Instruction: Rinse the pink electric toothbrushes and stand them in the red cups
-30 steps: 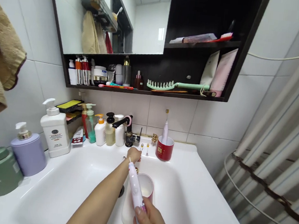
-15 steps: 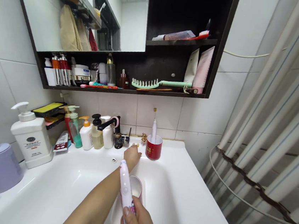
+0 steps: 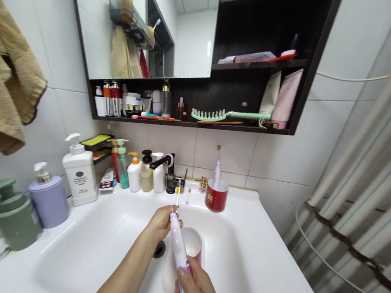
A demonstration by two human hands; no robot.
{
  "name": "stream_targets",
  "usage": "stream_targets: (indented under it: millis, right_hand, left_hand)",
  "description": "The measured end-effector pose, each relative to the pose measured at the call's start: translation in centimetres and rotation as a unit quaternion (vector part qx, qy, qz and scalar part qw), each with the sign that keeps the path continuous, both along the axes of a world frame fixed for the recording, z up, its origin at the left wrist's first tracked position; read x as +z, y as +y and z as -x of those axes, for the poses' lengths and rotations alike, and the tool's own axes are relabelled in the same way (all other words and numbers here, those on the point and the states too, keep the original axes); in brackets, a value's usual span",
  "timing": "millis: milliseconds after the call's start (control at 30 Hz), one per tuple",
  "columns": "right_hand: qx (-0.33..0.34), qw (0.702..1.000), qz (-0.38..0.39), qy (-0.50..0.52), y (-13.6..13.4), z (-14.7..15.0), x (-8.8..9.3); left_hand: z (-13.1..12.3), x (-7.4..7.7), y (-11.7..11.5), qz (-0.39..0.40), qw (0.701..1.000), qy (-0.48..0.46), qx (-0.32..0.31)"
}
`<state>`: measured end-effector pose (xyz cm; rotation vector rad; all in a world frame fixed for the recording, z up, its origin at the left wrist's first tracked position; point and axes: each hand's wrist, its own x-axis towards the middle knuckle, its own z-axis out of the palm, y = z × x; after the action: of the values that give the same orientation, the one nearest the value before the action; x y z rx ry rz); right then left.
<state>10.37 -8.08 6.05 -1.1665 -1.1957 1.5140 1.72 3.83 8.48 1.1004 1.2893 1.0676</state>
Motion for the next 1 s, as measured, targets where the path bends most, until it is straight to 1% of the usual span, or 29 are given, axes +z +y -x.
stream_targets:
  millis: [67,133,167,200,300,400,500,600,800,900,1000]
  right_hand:
    - [0.010,1.000,0.004,-0.005,-0.1,0.3,-0.6]
    - [0.020,1.000,0.004,-0.012,-0.1,0.5,-1.1]
    - [0.024,1.000,0.003,-0.015,0.0,0.5,-1.3]
    - [0.026,1.000,0.004,-0.016,0.0,0.5,-1.4]
    - [0.020,1.000,0.015,-0.018,0.3,0.4,-1.5]
    - [0.027,0.999,0.019,-0.010,0.4,0.3,-1.2]
    - [0.040,0.999,0.023,0.015,0.3,0.3,-0.8]
    - [0.037,0.999,0.029,0.021,0.2,0.4,-0.7]
    - [0.003,0.999,0.032,0.016,0.2,0.4,-0.3]
    - [0.001,0.998,0.049,0.032,0.2,0.4,-0.1]
    - [-0.003,0.999,0.037,0.020,0.2,0.4,-0.3]
  left_hand:
    - [1.2,0.3,-1.1,0.038,0.991,-0.126,0.009]
    - [1.8,0.8,-1.6,0.076,0.964,-0.253,0.023]
    - [2.0,1.0,-1.7,0.090,0.952,-0.293,0.027]
    - [2.1,1.2,-1.7,0.098,0.946,-0.309,0.028]
    - [2.2,1.7,-1.7,0.105,0.942,-0.317,0.013]
    - [2.1,1.9,-1.9,0.087,0.944,-0.318,0.005]
    - [1.9,1.8,-2.0,0.060,0.948,-0.312,0.005]
    - [1.5,1.6,-2.2,0.043,0.951,-0.305,0.005]
    - [0.4,1.1,-2.7,0.034,0.955,-0.295,-0.005]
    - [0.1,1.1,-2.9,0.033,0.954,-0.299,-0.006]
    - [-0.1,1.2,-3.0,0.031,0.954,-0.299,-0.011]
